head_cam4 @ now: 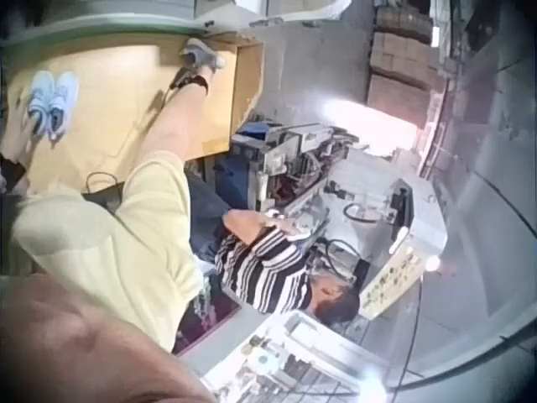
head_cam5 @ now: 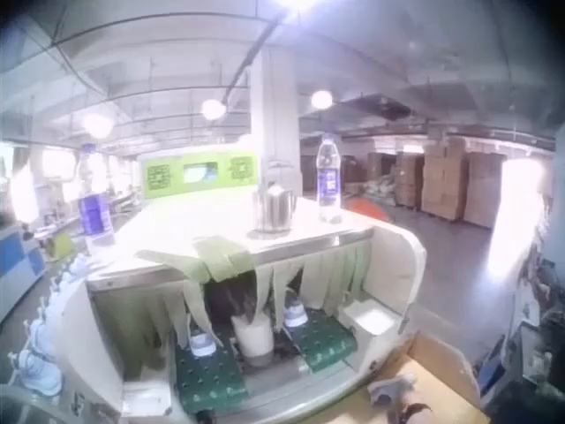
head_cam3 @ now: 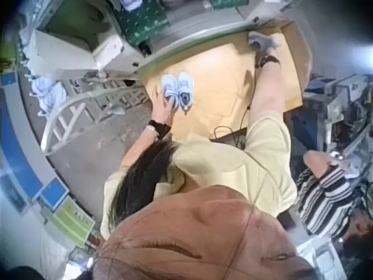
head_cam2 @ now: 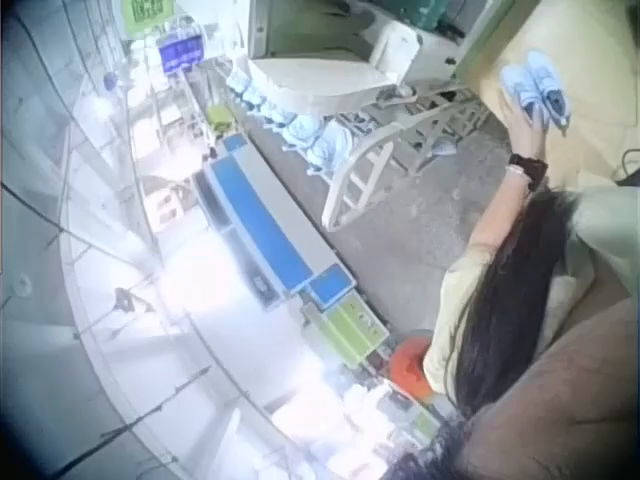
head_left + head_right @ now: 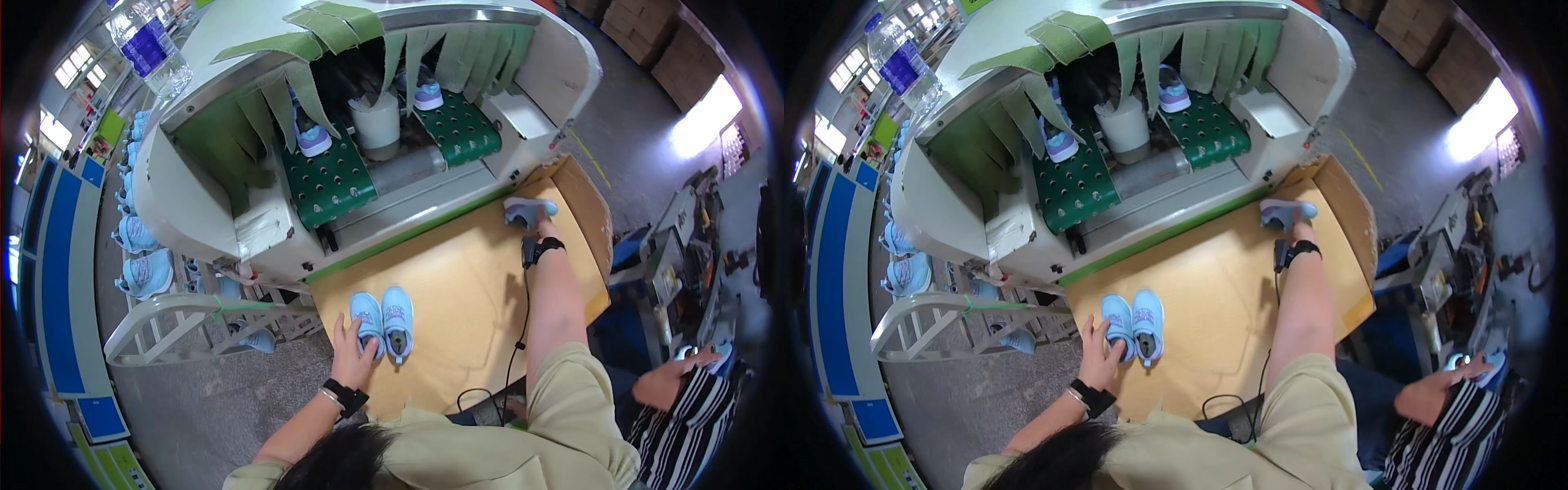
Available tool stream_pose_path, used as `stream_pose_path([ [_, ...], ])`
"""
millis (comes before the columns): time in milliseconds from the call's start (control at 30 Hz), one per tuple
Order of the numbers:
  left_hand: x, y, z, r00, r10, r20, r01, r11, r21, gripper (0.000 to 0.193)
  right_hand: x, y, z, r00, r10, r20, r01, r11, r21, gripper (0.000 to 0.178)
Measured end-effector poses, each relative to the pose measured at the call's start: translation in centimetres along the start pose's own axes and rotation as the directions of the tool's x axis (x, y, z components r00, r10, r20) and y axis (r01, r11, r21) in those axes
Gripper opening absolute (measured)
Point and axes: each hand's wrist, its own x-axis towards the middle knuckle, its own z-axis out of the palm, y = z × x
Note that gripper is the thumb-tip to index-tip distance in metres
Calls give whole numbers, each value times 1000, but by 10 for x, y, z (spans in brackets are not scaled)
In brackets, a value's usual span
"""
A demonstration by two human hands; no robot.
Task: Load shoes onto a conveyor belt for heat treatment or drying and inspect them.
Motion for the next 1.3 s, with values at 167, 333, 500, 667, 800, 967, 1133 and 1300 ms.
stream_pose_path([
  [167,20,47,0,964,215,157,-266,771,578,67,-41,-2,129,944,-152,-294,232,937,261,85],
  [333,25,46,28,872,256,418,-479,620,622,73,-111,42,88,747,-656,-106,629,749,-208,56],
  [500,21,27,33,872,325,366,-488,626,608,76,-308,147,100,556,-667,497,774,196,-602,59],
  [667,23,15,38,864,376,336,-504,613,609,85,-373,189,110,623,-505,597,767,247,-592,86],
  [800,24,11,40,860,383,338,-509,596,621,87,-357,194,77,586,-400,704,799,426,-423,102],
  [967,26,15,34,857,281,432,-511,577,638,89,-394,238,11,800,-117,589,596,34,-803,109],
  [1133,29,17,45,871,253,420,-484,580,655,90,-454,281,-27,855,-142,499,498,-45,-866,121],
  [1300,34,14,24,901,210,379,-430,547,719,97,-460,295,-5,861,-100,499,508,139,-850,133],
])
